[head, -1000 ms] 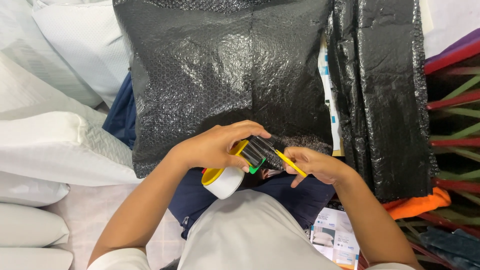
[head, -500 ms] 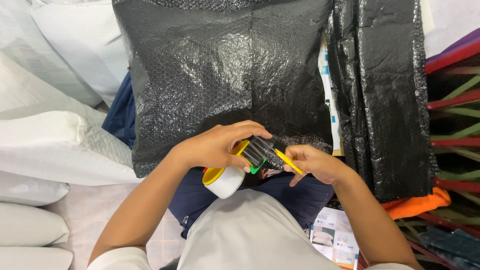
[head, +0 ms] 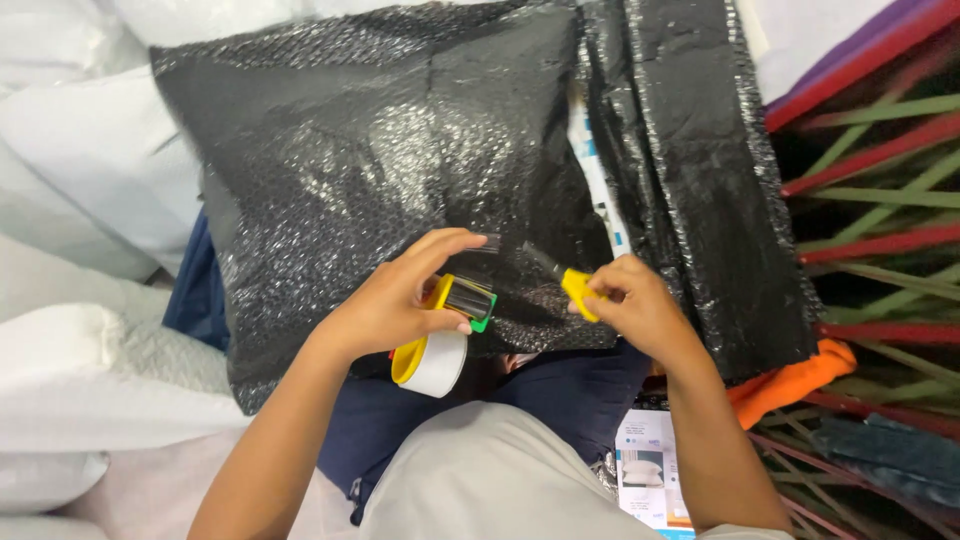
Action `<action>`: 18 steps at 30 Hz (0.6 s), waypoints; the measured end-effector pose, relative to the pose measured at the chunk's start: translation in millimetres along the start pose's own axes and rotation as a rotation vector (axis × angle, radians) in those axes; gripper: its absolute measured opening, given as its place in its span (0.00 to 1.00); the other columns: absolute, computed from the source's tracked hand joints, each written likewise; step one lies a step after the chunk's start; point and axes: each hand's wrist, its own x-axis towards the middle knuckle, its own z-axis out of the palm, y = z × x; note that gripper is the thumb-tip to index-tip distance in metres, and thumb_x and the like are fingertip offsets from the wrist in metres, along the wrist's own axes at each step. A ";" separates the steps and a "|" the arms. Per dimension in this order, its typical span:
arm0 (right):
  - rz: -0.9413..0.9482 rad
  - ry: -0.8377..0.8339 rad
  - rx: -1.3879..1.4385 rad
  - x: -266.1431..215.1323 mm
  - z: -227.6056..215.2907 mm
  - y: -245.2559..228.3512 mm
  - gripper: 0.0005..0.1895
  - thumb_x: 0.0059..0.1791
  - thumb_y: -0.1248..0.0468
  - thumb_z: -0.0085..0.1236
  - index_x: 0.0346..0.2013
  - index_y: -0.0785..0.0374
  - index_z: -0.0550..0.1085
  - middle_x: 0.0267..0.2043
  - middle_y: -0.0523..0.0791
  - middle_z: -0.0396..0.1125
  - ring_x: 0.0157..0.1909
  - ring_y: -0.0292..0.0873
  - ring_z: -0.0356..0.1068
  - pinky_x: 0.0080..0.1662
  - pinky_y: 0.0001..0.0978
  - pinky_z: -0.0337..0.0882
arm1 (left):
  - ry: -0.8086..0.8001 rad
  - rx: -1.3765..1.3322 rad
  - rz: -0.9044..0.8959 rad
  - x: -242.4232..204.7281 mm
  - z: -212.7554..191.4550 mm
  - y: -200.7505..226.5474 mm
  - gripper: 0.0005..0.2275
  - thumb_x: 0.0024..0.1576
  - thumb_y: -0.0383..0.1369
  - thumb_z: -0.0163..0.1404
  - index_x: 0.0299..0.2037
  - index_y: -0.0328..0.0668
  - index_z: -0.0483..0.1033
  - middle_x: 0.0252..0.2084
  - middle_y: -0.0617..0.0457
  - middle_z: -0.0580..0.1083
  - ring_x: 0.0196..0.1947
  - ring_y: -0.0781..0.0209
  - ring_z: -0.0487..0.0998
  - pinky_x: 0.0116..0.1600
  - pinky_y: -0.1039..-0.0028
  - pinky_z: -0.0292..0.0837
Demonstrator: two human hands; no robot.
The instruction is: Wrapping a pillow in black bubble wrap using tape and scissors
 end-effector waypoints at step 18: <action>0.522 0.621 -0.433 40.9 -78.4 99.8 0.14 0.50 0.55 0.66 0.42 0.63 0.79 0.38 0.52 0.77 0.46 0.60 0.76 0.49 0.53 0.75 | 0.370 -0.498 0.057 166.4 100.9 10.7 0.35 0.49 0.29 0.65 0.67 0.43 0.61 0.68 0.41 0.59 0.48 0.41 0.81 0.52 0.64 0.83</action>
